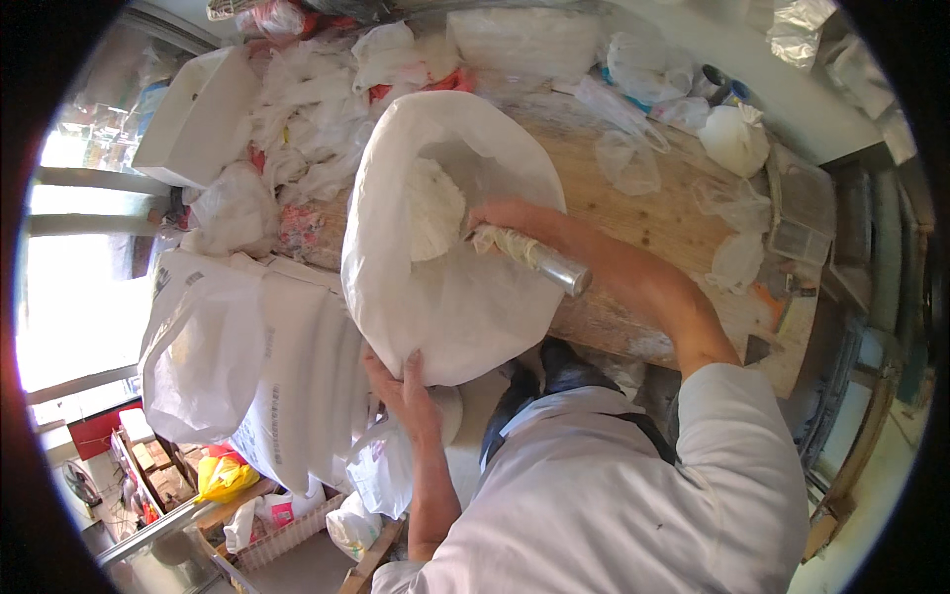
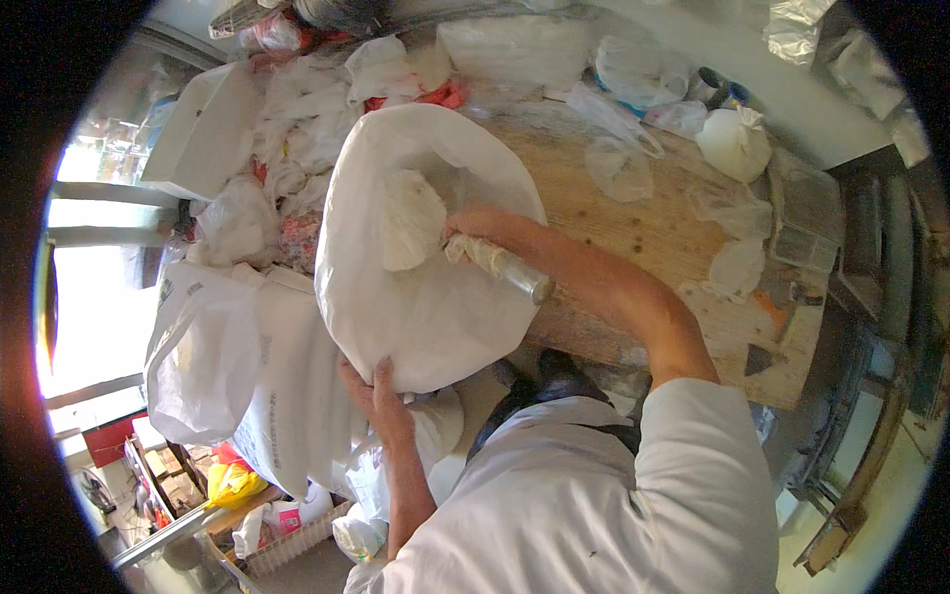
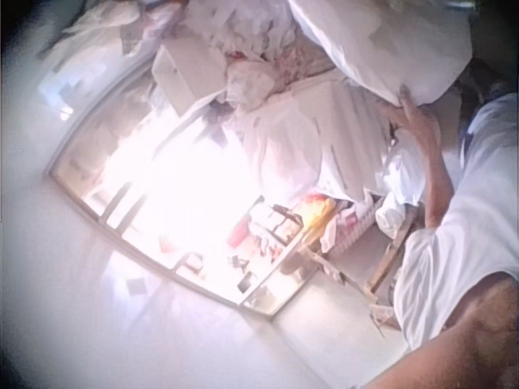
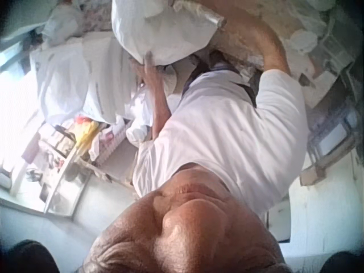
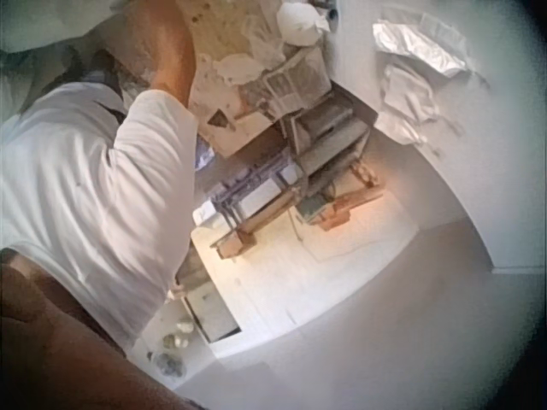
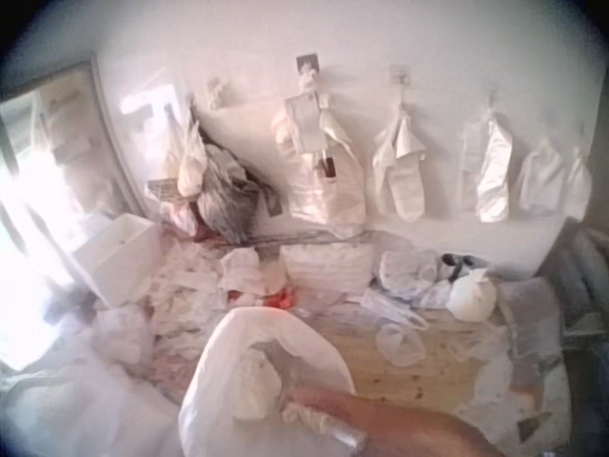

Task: The person scoops white powder from large sacks into a metal bowl using a scoop, then pours the contents into a machine hopper. They repeat the scooping and pouring cycle several times, handling the sacks and bowl throughout.

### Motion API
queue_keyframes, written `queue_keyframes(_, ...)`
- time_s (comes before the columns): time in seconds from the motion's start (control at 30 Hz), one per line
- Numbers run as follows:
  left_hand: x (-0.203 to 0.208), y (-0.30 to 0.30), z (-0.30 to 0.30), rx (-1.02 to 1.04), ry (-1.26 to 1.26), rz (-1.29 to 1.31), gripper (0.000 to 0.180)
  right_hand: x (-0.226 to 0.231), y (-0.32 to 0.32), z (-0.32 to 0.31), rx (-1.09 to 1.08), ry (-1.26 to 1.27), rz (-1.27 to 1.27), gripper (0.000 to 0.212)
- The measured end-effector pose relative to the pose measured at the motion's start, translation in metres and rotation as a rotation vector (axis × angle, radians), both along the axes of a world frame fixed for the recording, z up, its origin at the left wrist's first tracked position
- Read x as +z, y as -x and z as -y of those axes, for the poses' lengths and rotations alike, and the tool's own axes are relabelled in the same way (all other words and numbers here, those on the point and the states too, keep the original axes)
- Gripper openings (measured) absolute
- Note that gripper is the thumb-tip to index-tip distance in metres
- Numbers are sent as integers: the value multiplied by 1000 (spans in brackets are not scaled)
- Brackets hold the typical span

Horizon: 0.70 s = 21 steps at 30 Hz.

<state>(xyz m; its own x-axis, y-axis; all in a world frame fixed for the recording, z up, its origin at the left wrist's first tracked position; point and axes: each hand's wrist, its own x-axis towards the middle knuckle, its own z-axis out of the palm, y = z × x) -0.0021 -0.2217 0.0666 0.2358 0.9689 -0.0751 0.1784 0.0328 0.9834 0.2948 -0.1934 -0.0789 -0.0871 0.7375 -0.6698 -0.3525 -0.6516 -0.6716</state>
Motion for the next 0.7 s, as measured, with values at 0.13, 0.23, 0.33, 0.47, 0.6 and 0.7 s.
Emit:
queue_keyframes(0.13,51,-16,-28,-62,-534,-500,93,11,40,11,19,-15,74,28)
queue_keyframes(0.23,55,-63,-64,-257,-849,-702,101,12,71,16,-61,-81,3,27)
queue_keyframes(0.33,35,-104,-110,-411,-705,-825,73,2,94,20,-173,-128,-152,27)
queue_keyframes(0.47,24,-109,-138,-460,-664,-696,28,-33,117,13,-268,-202,-471,28)
queue_keyframes(0.6,62,-106,-144,-338,-691,-587,19,-69,124,-18,-494,-354,-868,30)
queue_keyframes(0.7,92,-111,-134,-299,-625,-519,19,-75,102,-50,-473,-350,-661,29)
